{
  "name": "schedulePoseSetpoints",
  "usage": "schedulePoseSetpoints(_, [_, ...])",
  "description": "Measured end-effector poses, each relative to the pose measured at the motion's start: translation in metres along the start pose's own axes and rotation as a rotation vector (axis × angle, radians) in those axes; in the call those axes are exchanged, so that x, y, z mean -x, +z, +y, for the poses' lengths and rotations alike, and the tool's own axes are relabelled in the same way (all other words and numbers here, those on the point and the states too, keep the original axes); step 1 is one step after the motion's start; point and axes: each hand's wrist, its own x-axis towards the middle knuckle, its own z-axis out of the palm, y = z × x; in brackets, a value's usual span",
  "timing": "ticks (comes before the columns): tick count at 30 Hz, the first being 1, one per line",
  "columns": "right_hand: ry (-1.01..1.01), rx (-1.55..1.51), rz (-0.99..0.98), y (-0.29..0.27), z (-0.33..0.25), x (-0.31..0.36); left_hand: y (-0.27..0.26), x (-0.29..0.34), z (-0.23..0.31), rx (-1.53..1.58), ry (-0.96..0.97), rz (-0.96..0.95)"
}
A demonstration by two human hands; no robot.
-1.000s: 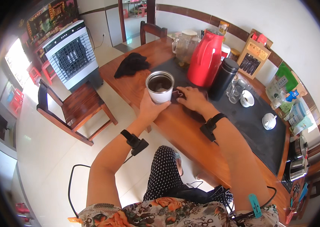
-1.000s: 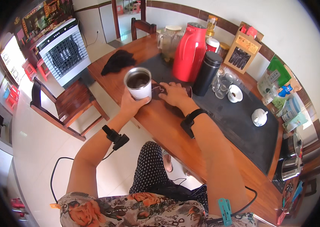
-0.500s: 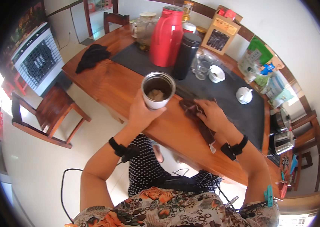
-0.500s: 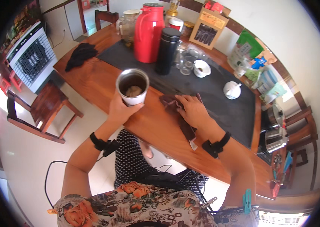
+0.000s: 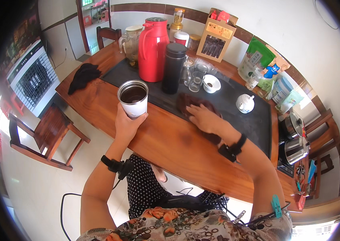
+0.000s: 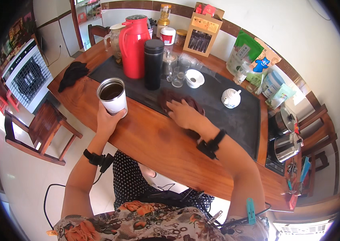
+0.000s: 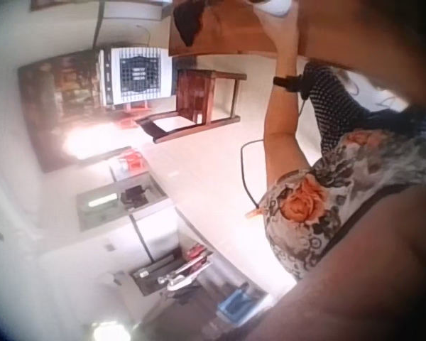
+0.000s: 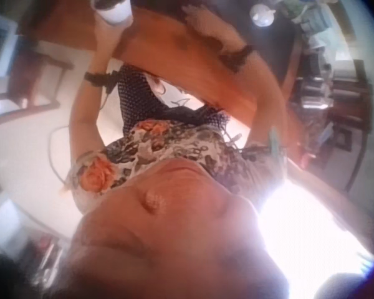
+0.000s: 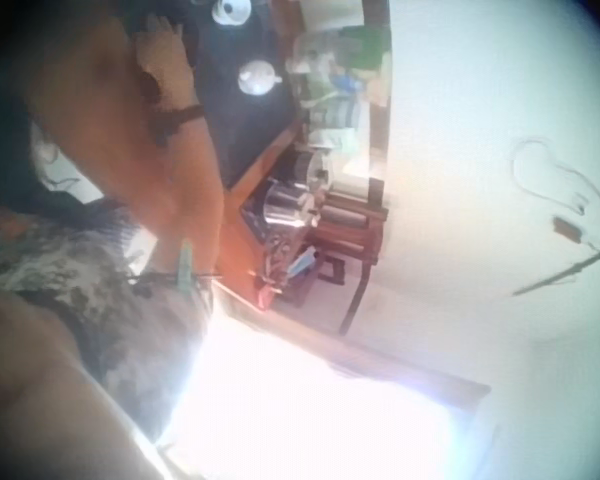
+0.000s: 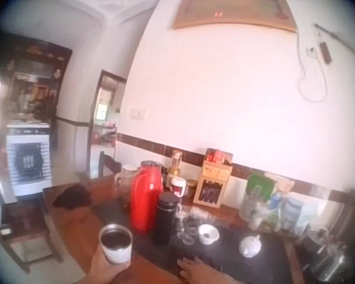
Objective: The person wipes a wooden table and several tea-making items with a cloth, including a lid and a metal bowl.
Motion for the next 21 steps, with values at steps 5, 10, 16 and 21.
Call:
schedulePoseSetpoints(5, [-0.019,0.077,0.151,0.01,0.001,-0.058,0.007,-0.002,0.003,-0.011,0.004,-0.024])
schedulePoseSetpoints(10, [-0.01,0.228,0.22,-0.001,-0.013,-0.044,0.001,0.0,0.002,-0.021,0.016,-0.025])
schedulePoseSetpoints(16, [0.052,0.239,0.198,-0.015,0.015,0.039,0.003,0.0,-0.006,0.009,0.005,-0.038])
schedulePoseSetpoints(21, [0.255,0.313,0.209,-0.007,0.028,0.13,0.002,0.002,-0.003,0.008,0.0,-0.018])
